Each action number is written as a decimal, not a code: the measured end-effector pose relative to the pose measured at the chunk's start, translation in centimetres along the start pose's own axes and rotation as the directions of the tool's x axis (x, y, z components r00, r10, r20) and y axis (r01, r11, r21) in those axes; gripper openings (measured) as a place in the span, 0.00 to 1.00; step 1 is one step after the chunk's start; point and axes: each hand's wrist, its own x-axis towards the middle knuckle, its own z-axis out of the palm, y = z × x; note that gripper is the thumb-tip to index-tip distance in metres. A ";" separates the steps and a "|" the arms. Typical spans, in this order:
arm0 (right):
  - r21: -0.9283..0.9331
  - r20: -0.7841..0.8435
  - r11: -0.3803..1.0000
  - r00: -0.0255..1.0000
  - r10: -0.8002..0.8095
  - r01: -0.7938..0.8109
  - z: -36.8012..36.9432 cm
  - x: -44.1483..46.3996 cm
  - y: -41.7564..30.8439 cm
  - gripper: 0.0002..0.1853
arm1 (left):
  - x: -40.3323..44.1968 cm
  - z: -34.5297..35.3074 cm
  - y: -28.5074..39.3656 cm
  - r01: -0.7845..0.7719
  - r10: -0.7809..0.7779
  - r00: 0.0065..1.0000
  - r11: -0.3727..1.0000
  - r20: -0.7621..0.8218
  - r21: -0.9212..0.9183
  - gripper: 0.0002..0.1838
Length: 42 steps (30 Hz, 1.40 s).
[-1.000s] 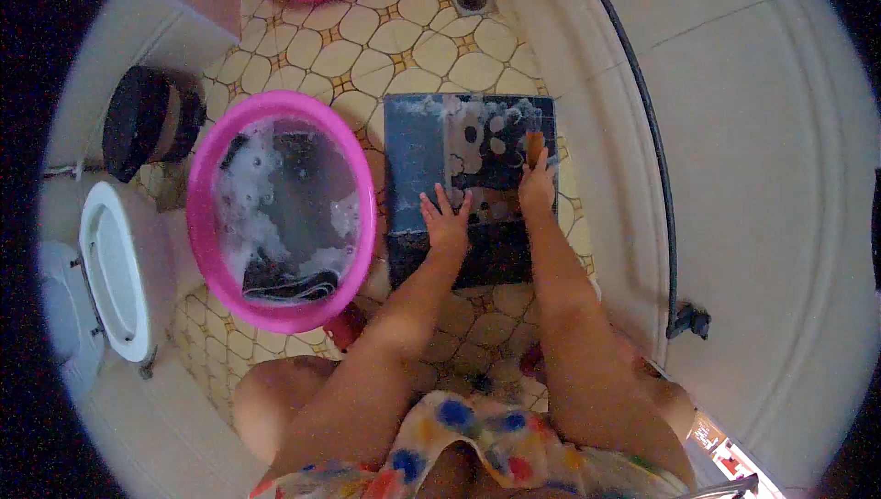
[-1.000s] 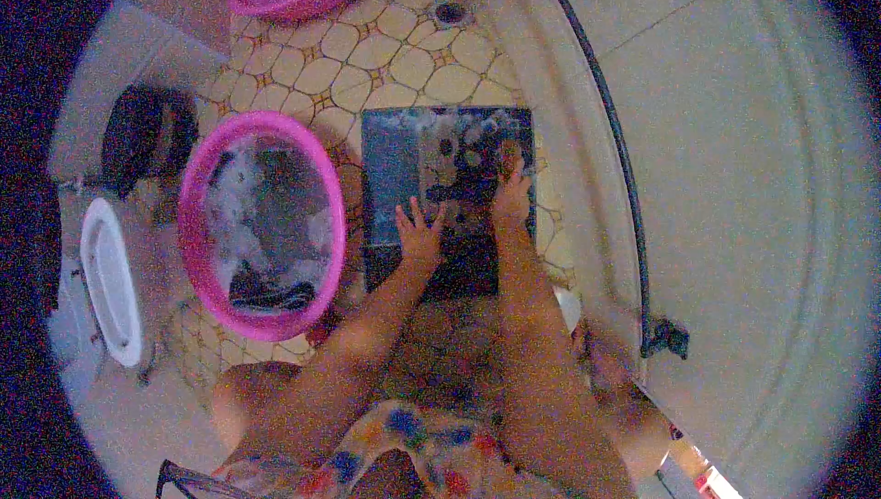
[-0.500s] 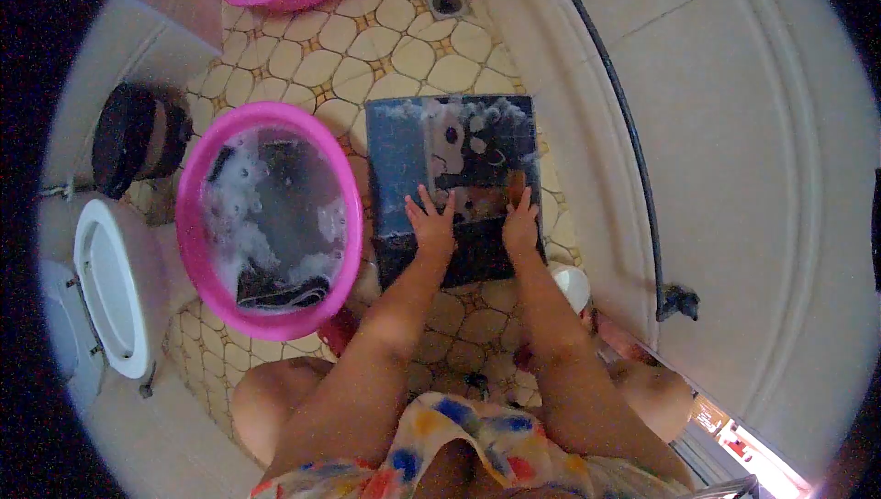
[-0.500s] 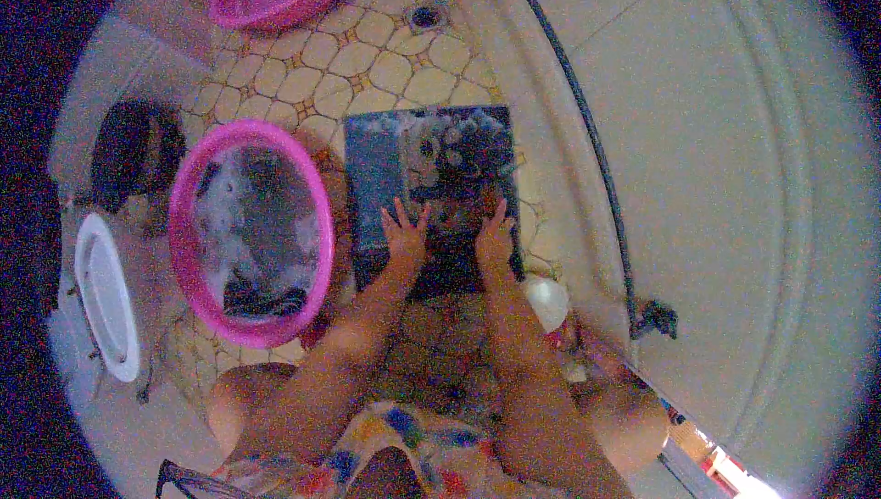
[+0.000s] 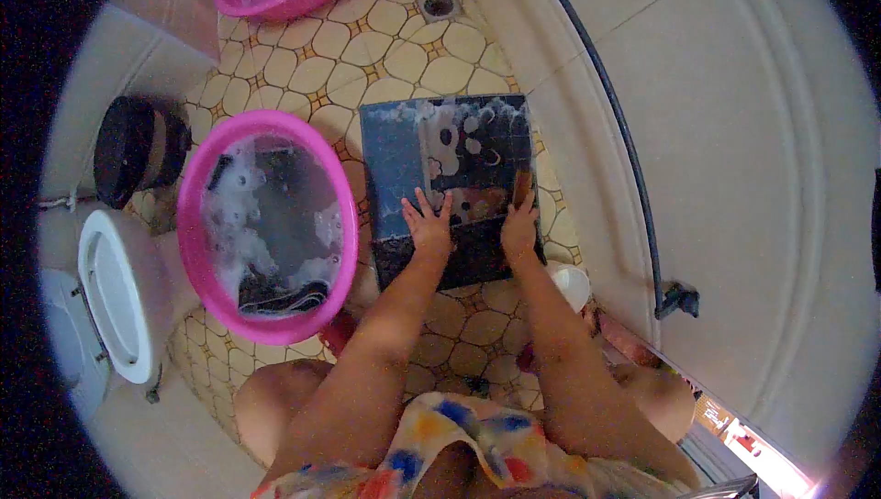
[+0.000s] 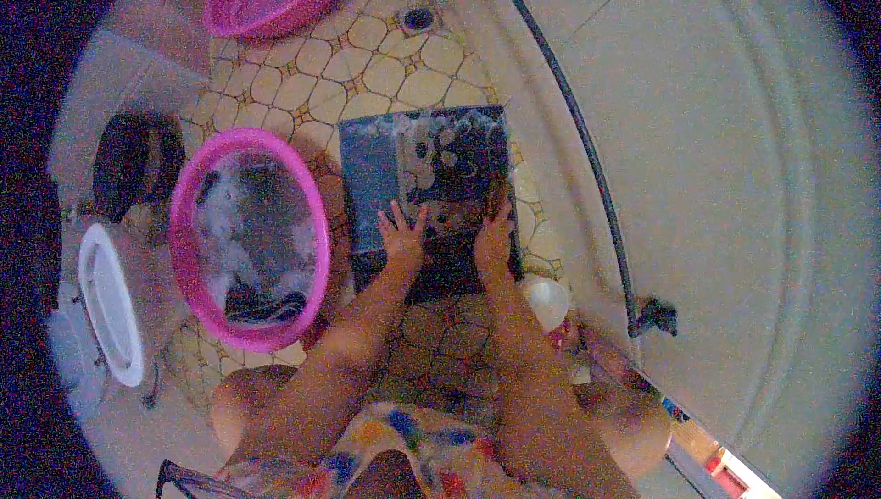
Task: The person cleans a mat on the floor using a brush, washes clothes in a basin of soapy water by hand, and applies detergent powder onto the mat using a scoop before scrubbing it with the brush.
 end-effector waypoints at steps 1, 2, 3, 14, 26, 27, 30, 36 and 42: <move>-0.052 -0.015 0.999 1.000 0.000 -0.001 0.2 -1.0 0.3 0.32 | 0.1 -0.2 0.2 0.007 -0.007 1.000 1.000 0.021 0.008 0.57; -0.104 -0.030 0.995 1.000 0.000 -0.003 0.5 -1.5 0.6 0.32 | 0.3 -0.4 0.3 0.014 -0.015 0.999 1.000 0.043 0.017 0.56; -0.157 -0.042 0.988 0.999 0.000 -0.006 0.6 -1.7 0.9 0.32 | 0.4 0.1 0.4 0.017 -0.017 1.000 1.000 0.014 0.018 0.57; -0.125 -0.117 0.984 0.983 -0.141 0.126 -1.2 10.3 -3.4 0.33 | 0.1 -0.6 0.2 0.016 -0.016 1.000 1.000 0.023 0.005 0.63; -0.396 0.156 0.871 0.956 -0.247 0.290 0.3 4.0 -2.4 0.34 | 1.7 3.0 -2.2 0.007 -0.018 0.995 0.994 -0.097 -0.106 0.60; -0.415 0.134 0.864 0.958 -0.253 0.286 0.3 6.5 -2.8 0.34 | 1.3 2.0 -2.4 0.080 -0.087 0.995 0.987 -0.047 -0.138 0.59; -0.350 -0.064 0.879 0.928 -0.368 0.325 1.1 12.4 -4.1 0.33 | 0.0 -1.5 -2.4 0.227 -0.220 0.974 0.959 0.059 -0.167 0.59; -0.149 -0.137 0.933 0.927 -0.349 0.329 2.0 13.5 -8.7 0.30 | 0.4 -1.3 -2.2 0.222 -0.218 0.975 0.971 0.050 -0.085 0.59; 0.043 -0.038 0.881 0.882 -0.469 0.471 9.6 10.0 -13.1 0.30 | 1.2 0.9 -2.5 0.203 -0.203 0.979 0.979 0.001 -0.022 0.58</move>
